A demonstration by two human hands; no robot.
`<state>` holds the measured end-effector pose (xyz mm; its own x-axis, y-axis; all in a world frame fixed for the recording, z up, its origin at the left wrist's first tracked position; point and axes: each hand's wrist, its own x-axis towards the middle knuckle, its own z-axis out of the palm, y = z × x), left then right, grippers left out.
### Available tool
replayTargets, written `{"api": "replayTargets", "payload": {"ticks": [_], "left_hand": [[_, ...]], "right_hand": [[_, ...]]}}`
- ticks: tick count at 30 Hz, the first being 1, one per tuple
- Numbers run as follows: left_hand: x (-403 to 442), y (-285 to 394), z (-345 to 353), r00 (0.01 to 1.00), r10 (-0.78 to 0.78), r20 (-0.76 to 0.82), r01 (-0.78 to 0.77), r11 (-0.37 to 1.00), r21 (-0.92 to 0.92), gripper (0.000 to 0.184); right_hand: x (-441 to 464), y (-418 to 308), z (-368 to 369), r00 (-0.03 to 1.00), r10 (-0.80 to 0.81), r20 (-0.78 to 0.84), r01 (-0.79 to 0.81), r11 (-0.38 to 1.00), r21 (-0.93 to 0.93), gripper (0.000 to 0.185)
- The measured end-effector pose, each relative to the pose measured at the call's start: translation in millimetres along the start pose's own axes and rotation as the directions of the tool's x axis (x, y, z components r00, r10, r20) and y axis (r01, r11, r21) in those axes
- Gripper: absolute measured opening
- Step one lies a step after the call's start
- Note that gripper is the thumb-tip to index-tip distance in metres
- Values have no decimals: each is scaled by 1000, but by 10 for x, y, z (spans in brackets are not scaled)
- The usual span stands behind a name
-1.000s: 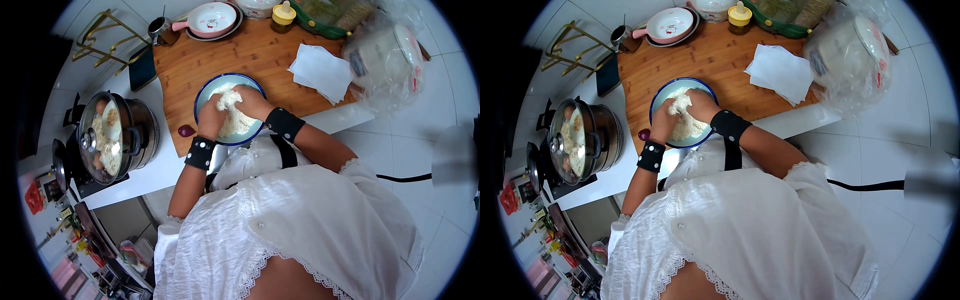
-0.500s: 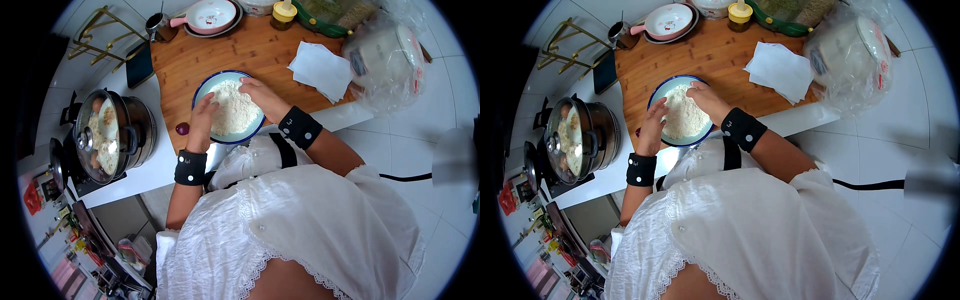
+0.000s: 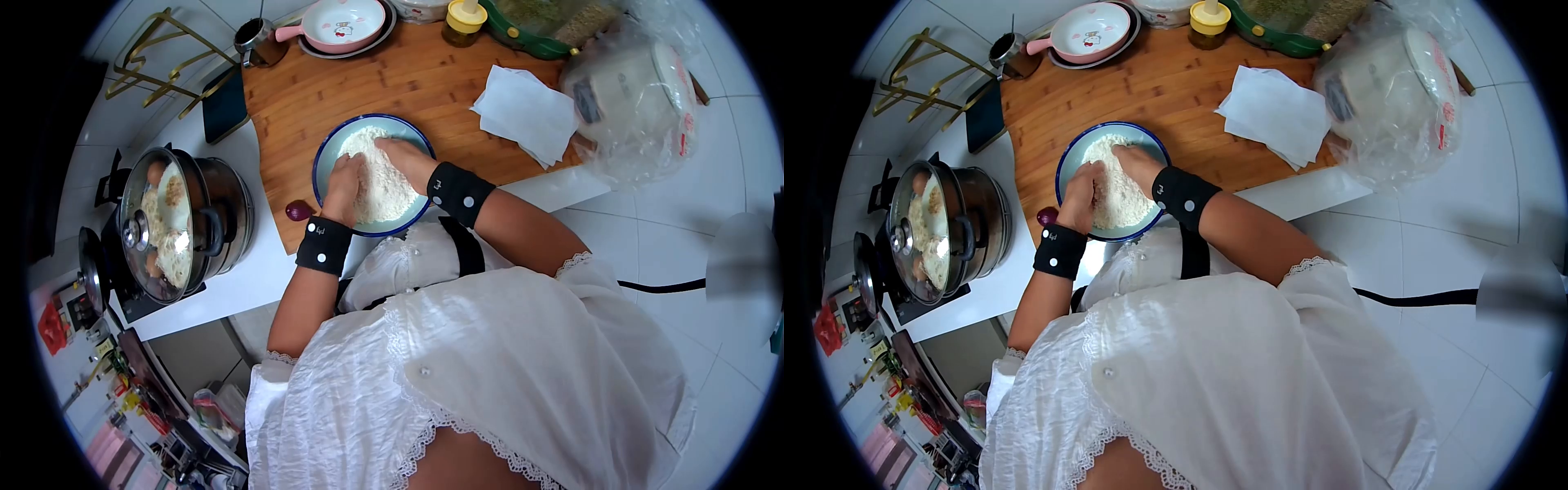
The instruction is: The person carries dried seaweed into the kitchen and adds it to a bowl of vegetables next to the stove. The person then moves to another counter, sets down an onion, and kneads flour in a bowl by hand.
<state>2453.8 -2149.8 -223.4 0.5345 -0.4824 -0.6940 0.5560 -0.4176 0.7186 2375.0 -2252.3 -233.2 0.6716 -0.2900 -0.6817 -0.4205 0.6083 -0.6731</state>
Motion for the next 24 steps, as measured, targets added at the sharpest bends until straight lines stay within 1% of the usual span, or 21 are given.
{"api": "replayTargets", "payload": {"ticks": [2, 3, 5, 6, 8, 9, 11, 12, 14, 15, 16, 17, 18, 20, 21, 23, 24], "left_hand": [[3, 6, -21, 997, -13, 77, 19, 997, -79, 27], [7, 8, -30, 993, -17, 116, 30, 992, -119, 27], [-10, -15, -40, 987, 77, 140, -49, 980, -192, 27], [-30, -18, -48, 981, 125, 148, -89, 969, -230, 26], [-92, -7, -72, 966, 154, 207, -92, 955, -281, 27], [-137, 5, -81, 957, 169, 235, -92, 947, -307, 28], [-230, 27, -118, 962, 182, 205, -140, 969, -204, 27], [-271, 29, -139, 963, 189, 191, -161, 975, -150, 28], [-337, 19, -177, 936, 304, 176, -318, 946, 61, 25], [-357, 13, -198, 915, 361, 177, -390, 906, 167, 23], [-338, -32, -248, 828, 524, 200, -560, 762, 324, 20], [-288, -105, -315, 710, 657, 252, -685, 563, 463, 18], [-296, -110, -330, 570, 752, 331, -756, 321, 571, 17], [-356, -133, -326, 551, 728, 407, -744, 209, 634, 19], [-407, -128, -301, 544, 712, 444, -736, 151, 660, 21], [-506, -150, -202, 602, 651, 462, -715, 182, 675, 21], [-532, -158, -148, 628, 620, 470, -704, 195, 683, 22]], "right_hand": [[-82, -37, 9, 1000, 0, 29, -1, 999, 36, 52], [-121, -53, 27, 1000, -29, 8, 28, 999, 26, 52], [-207, -68, 59, 996, -82, -34, 83, 997, 5, 54], [-248, -90, 64, 995, -96, -11, 97, 995, 15, 54], [-335, -119, 46, 992, -122, 34, 120, 992, 40, 55], [-360, -122, 40, 994, -108, 28, 107, 994, 28, 55], [-401, -141, 26, 996, -83, 16, 83, 997, 0, 53], [-463, -197, 15, 993, -101, 53, 105, 991, -83, 49], [-601, -322, -19, 983, -127, 130, 156, 958, -242, 42], [-540, -275, -76, 960, -236, 152, 279, 867, -412, 37], [-434, -207, -143, 922, -334, 195, 384, 732, -563, 32], [-352, -138, -213, 873, -417, 253, 466, 560, -685, 28], [-383, -155, -222, 863, -404, 304, 481, 470, -740, 26], [-456, -176, -223, 842, -359, 402, 507, 276, -816, 22], [-467, -136, -221, 824, -364, 435, 528, 211, -823, 21], [-471, -7, -222, 785, -364, 501, 563, 79, -823, 19], [-468, 24, -210, 777, -403, 484, 551, 63, -832, 18]]}}
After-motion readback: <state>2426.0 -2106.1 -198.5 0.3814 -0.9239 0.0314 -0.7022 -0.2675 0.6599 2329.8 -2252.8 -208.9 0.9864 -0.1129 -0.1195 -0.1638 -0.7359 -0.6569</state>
